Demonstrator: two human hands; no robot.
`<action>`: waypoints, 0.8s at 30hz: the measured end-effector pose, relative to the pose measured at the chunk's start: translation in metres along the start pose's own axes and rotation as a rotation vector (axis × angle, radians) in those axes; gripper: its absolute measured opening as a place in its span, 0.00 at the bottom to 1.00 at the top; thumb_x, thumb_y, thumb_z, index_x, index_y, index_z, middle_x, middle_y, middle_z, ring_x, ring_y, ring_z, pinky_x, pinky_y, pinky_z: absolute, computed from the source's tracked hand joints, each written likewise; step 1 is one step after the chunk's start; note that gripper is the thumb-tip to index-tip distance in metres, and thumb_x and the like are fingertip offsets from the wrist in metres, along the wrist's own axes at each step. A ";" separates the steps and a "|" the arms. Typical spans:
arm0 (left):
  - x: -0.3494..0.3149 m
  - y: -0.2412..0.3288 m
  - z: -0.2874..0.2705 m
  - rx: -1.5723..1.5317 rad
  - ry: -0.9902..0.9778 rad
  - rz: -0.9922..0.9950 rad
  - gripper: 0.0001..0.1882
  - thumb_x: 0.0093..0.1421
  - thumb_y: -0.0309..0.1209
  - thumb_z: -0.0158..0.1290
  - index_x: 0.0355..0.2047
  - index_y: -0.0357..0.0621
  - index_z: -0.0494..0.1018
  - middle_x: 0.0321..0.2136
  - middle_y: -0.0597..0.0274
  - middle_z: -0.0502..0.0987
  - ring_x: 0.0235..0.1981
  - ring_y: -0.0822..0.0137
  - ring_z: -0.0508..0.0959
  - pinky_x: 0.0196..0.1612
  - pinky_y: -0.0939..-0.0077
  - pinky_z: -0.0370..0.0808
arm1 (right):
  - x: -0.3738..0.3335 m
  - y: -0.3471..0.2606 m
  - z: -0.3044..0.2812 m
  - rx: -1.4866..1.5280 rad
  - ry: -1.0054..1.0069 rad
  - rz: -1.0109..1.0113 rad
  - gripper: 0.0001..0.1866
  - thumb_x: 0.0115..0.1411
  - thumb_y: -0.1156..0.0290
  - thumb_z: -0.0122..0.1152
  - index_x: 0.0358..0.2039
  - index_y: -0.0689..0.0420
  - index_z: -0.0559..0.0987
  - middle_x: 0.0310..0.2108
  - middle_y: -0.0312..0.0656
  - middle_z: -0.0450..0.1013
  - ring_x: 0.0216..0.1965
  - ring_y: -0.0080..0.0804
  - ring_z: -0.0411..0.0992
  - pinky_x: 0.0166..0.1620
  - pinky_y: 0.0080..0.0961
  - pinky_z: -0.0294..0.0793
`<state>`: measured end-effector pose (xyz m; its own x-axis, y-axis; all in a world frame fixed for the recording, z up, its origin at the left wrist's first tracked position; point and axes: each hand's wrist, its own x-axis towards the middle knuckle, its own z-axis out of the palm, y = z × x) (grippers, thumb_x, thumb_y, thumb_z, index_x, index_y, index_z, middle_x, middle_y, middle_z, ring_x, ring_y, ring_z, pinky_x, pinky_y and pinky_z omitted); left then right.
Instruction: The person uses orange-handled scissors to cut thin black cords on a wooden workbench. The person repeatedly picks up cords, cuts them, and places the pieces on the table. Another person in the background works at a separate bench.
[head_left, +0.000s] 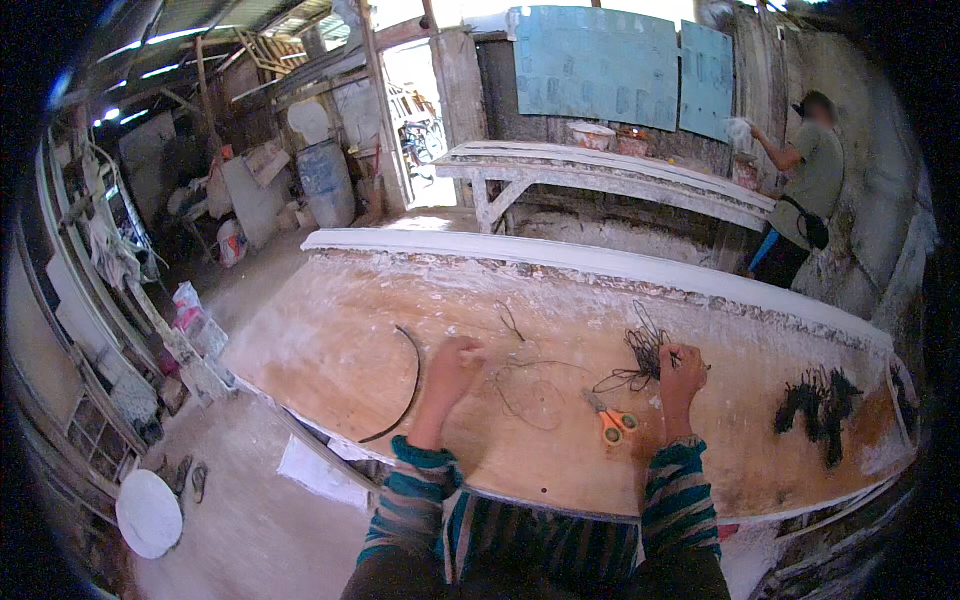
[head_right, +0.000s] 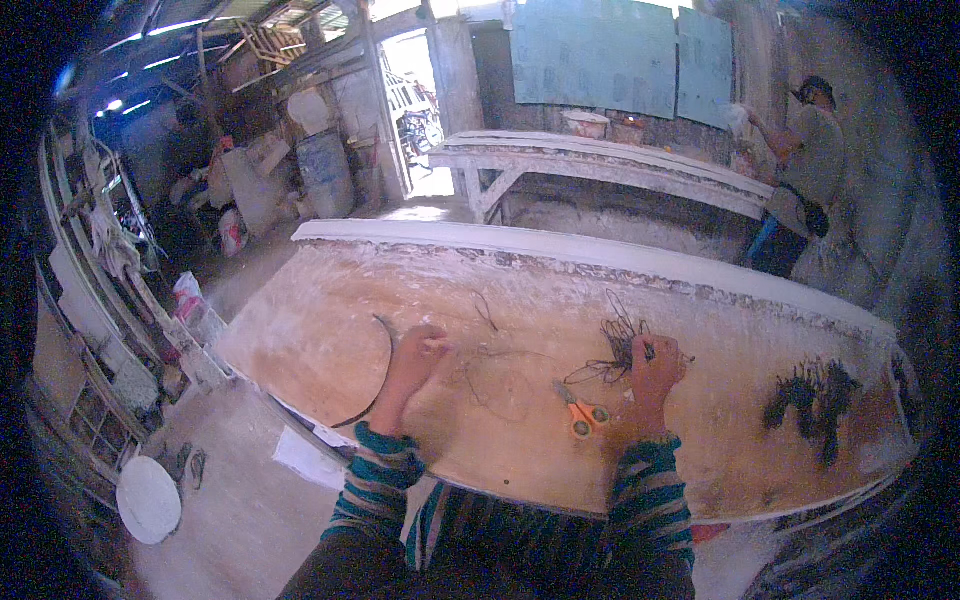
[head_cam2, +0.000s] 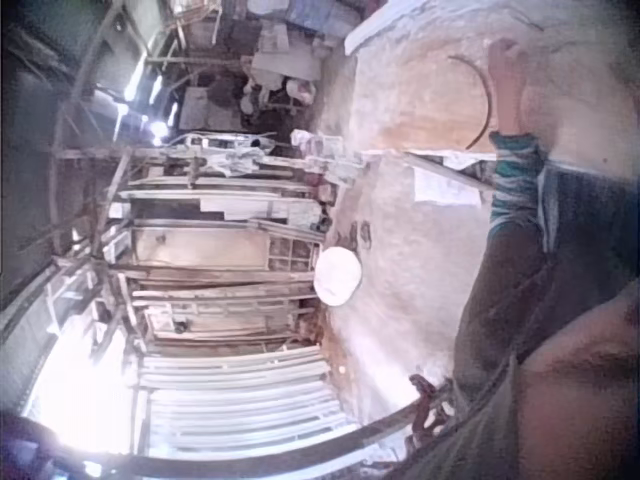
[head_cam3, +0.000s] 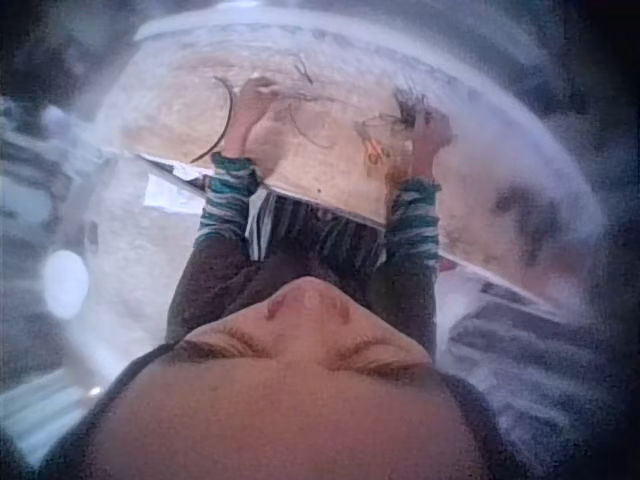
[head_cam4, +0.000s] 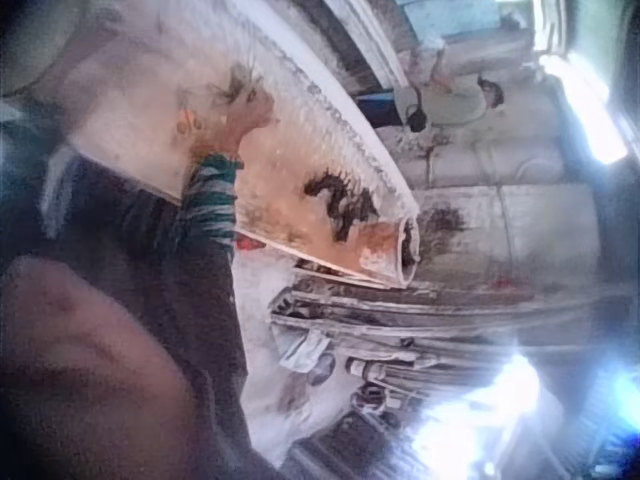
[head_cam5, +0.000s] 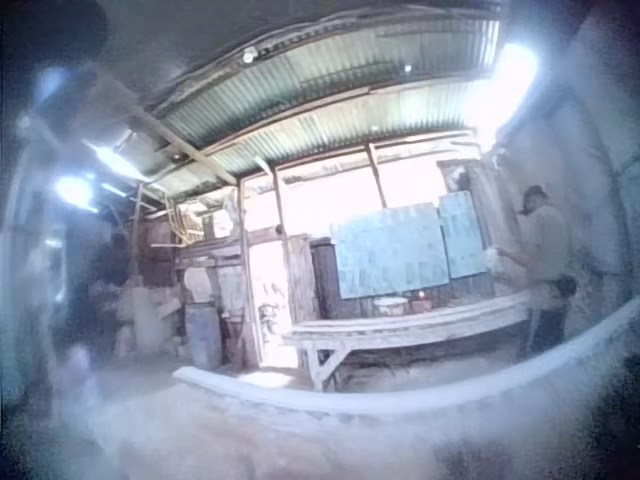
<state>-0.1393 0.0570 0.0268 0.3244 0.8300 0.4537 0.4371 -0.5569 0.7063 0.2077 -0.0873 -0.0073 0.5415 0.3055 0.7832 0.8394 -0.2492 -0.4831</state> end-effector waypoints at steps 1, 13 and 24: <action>-0.003 -0.014 -0.016 0.082 0.062 0.041 0.16 0.47 0.33 0.57 0.37 0.44 0.73 0.37 0.53 0.73 0.40 0.56 0.74 0.42 0.66 0.70 | 0.000 -0.001 0.001 -0.037 -0.013 0.035 0.07 0.47 0.63 0.63 0.24 0.51 0.78 0.30 0.36 0.70 0.35 0.35 0.69 0.39 0.35 0.64; -0.039 -0.054 -0.064 0.453 -0.024 -0.306 0.23 0.46 0.37 0.55 0.44 0.52 0.67 0.40 0.53 0.73 0.41 0.52 0.73 0.43 0.53 0.68 | 0.001 0.005 0.002 -0.092 -0.072 0.278 0.13 0.44 0.62 0.65 0.33 0.44 0.77 0.40 0.35 0.67 0.47 0.37 0.63 0.47 0.42 0.59; -0.018 -0.059 -0.048 0.386 0.014 -0.188 0.22 0.45 0.25 0.54 0.44 0.48 0.67 0.30 0.53 0.76 0.32 0.57 0.77 0.33 0.66 0.72 | -0.015 -0.023 0.001 -0.007 -0.080 0.113 0.18 0.43 0.67 0.65 0.38 0.48 0.74 0.46 0.44 0.62 0.52 0.46 0.56 0.53 0.41 0.54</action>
<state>-0.2114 0.0765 0.0032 0.1990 0.9169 0.3461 0.7703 -0.3646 0.5231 0.1798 -0.0856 -0.0081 0.6350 0.3477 0.6898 0.7725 -0.2922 -0.5638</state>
